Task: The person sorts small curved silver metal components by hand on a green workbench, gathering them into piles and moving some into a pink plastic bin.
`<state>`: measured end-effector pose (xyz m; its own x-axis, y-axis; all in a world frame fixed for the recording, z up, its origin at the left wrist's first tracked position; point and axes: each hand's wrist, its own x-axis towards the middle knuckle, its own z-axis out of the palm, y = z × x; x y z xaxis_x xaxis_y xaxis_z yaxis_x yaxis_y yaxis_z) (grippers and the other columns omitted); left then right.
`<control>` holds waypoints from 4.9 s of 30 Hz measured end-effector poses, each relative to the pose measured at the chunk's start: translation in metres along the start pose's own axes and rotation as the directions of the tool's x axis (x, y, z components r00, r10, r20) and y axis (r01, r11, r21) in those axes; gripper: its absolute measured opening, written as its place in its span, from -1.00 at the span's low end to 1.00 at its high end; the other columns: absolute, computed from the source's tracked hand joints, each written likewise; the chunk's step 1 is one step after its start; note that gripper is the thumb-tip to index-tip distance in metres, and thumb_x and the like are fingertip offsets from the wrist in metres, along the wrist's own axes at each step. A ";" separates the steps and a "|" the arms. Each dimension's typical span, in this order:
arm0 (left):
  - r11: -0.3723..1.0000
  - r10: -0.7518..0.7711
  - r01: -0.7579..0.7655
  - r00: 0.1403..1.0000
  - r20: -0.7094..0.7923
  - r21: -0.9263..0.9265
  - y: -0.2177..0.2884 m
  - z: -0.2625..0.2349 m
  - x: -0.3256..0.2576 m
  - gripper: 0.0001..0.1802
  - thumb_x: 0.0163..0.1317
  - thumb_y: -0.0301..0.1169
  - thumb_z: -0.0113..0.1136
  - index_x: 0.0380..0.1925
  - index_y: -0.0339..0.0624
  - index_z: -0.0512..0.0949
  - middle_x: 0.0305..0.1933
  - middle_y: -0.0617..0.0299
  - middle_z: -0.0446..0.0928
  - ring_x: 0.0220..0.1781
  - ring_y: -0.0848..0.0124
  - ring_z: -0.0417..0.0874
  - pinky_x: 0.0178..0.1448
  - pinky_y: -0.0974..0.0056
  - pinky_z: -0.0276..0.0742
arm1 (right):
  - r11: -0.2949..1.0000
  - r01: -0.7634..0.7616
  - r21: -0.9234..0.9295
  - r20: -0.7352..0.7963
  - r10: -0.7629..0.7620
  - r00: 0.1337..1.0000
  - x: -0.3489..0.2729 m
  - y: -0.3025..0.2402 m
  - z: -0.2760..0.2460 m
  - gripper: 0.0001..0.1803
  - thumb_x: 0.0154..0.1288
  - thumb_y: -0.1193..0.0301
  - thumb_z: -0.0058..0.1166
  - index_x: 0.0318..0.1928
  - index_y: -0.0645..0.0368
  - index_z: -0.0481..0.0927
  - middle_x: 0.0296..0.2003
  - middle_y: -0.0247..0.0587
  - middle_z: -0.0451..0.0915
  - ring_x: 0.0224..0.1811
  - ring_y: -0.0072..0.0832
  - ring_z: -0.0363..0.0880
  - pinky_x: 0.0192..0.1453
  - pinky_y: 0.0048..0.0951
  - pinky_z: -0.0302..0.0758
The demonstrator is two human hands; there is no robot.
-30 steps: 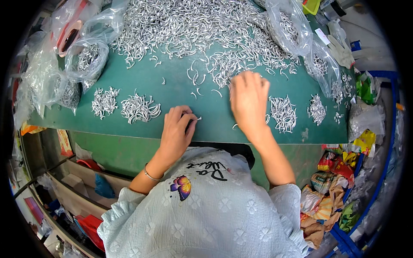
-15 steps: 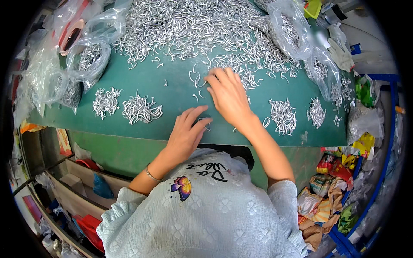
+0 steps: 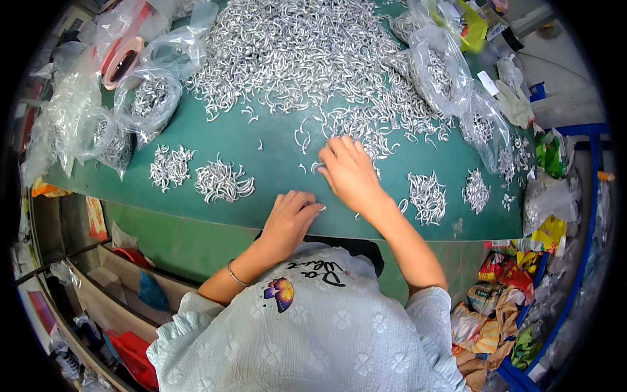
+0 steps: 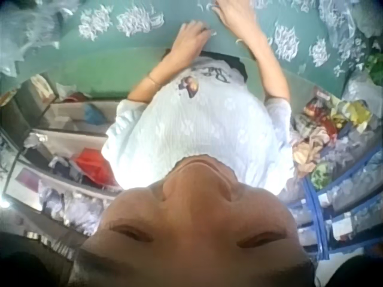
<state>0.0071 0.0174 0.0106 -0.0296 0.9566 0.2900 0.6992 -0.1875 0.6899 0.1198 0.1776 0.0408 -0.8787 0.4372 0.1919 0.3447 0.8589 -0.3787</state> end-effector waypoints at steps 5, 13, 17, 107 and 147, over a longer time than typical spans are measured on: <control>1.000 0.012 -0.013 1.000 -0.012 -0.008 -0.005 0.004 -0.010 -0.73 0.06 -0.57 0.19 -0.18 -0.23 0.58 -0.13 0.14 0.49 -0.14 0.18 0.48 -0.12 0.14 0.33 | 0.998 -0.029 -0.064 0.165 0.039 0.986 -0.029 -0.017 0.002 -0.85 0.14 0.47 0.19 -0.33 0.22 0.49 -0.40 -0.13 0.44 -0.24 -0.13 0.42 -0.13 -0.18 0.34; 0.985 0.061 -0.064 0.998 0.025 0.157 0.004 -0.002 0.007 -0.63 0.11 -0.53 0.16 -0.02 -0.17 0.55 0.10 0.14 0.45 0.19 0.18 0.43 0.05 0.08 0.28 | 0.997 -0.071 0.023 -0.086 0.073 0.994 0.027 -0.001 0.014 -0.68 0.13 0.40 0.27 -0.15 0.25 0.50 -0.24 -0.05 0.46 -0.15 -0.10 0.46 -0.04 -0.17 0.40; 0.998 0.034 -0.041 0.991 0.131 0.049 -0.003 0.005 -0.004 -0.67 0.12 -0.56 0.13 -0.06 -0.19 0.56 0.04 0.10 0.47 0.10 0.14 0.46 0.06 0.07 0.30 | 0.997 -0.068 -0.027 -0.047 0.067 0.997 0.028 -0.007 0.030 -0.63 0.10 0.43 0.30 -0.09 0.24 0.50 -0.22 -0.07 0.46 -0.11 -0.08 0.44 -0.02 -0.15 0.39; 0.989 -0.147 0.146 0.989 -0.020 -0.037 0.001 -0.015 -0.014 -0.53 0.03 -0.54 0.35 0.00 -0.24 0.52 0.01 0.08 0.46 -0.01 0.12 0.48 0.01 0.13 0.37 | 0.972 -0.149 0.182 0.068 0.139 0.988 -0.054 -0.039 0.000 -0.81 0.11 0.49 0.25 -0.28 0.22 0.53 -0.32 -0.18 0.42 -0.19 -0.19 0.40 -0.10 -0.24 0.32; 0.992 -0.118 0.118 0.993 0.001 0.032 0.015 -0.011 -0.011 -0.46 -0.02 -0.55 0.41 0.06 -0.18 0.55 0.17 0.11 0.43 0.10 0.11 0.43 0.18 0.08 0.33 | 0.836 -0.548 -0.024 -0.365 0.503 0.783 -0.128 0.002 -0.042 -0.83 0.12 0.52 0.24 -0.26 0.24 0.55 -0.24 -0.11 0.50 -0.15 -0.16 0.41 -0.04 -0.22 0.34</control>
<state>0.0101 0.0018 0.0255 -0.1112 0.9724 0.2053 0.7136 -0.0657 0.6975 0.2466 0.1350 0.0533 -0.3940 0.8720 0.2904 0.7779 0.4847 -0.3999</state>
